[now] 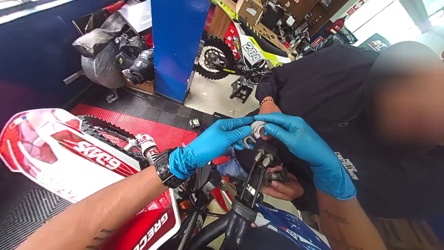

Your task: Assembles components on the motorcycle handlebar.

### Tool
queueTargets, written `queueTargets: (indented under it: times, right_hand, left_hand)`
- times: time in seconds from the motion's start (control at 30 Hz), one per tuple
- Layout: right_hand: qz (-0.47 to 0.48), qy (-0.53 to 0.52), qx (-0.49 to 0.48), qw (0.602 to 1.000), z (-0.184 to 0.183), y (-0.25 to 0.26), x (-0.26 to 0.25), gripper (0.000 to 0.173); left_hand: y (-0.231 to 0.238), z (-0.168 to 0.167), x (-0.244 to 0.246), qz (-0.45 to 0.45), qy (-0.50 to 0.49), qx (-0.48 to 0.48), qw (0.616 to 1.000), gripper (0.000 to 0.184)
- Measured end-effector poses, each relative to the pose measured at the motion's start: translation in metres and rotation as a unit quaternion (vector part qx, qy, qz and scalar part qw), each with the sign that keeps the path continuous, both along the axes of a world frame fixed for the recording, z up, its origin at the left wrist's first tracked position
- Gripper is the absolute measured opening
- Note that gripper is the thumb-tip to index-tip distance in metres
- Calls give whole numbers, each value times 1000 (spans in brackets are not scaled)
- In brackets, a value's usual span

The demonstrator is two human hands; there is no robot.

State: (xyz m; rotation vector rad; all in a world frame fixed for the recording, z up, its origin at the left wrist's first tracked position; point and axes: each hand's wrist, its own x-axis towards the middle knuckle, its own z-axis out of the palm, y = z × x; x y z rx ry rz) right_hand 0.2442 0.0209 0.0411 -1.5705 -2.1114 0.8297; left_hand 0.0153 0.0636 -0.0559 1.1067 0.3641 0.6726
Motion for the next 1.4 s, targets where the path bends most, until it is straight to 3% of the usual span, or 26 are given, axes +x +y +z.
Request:
queueTargets:
  times: [0.17,0.33,0.47,0.6,0.83,0.97,1.03,1.1,1.17,1.3,1.4]
  right_hand:
    - [-28,-19,-40,999,0,-6,0,33]
    - [-60,-16,-49,997,-5,-10,-2,35]
    - [-55,-6,-72,996,-5,-7,0,35]
    - [-63,10,-69,996,-5,-5,1,35]
    - [-102,13,16,995,5,-16,-19,27]
    - [-126,-88,94,984,25,-44,1,42]
    - [-110,-95,51,988,31,-77,19,44]
    - [-70,-97,-61,991,25,-99,31,53]
    - [-54,-70,-128,988,19,-106,33,49]
    - [-63,72,-122,988,13,-108,29,41]
    - [-50,109,-57,991,16,-114,28,31]
  left_hand:
    - [-8,-11,-2,43,-47,85,994,41]
    - [-14,-23,-1,47,-95,217,970,58]
    - [-12,-27,11,131,-62,285,947,40]
    - [-6,-32,14,131,-61,326,934,28]
    - [7,-33,13,77,-76,220,970,28]
    - [13,-29,2,105,-98,219,965,26]
    - [18,-29,-13,133,-80,234,960,27]
    - [21,-28,-24,156,-53,230,959,26]
    - [23,-22,-26,179,-17,227,957,30]
    - [18,-15,-16,213,-36,173,961,43]
    - [13,-14,-10,212,-42,132,967,45]
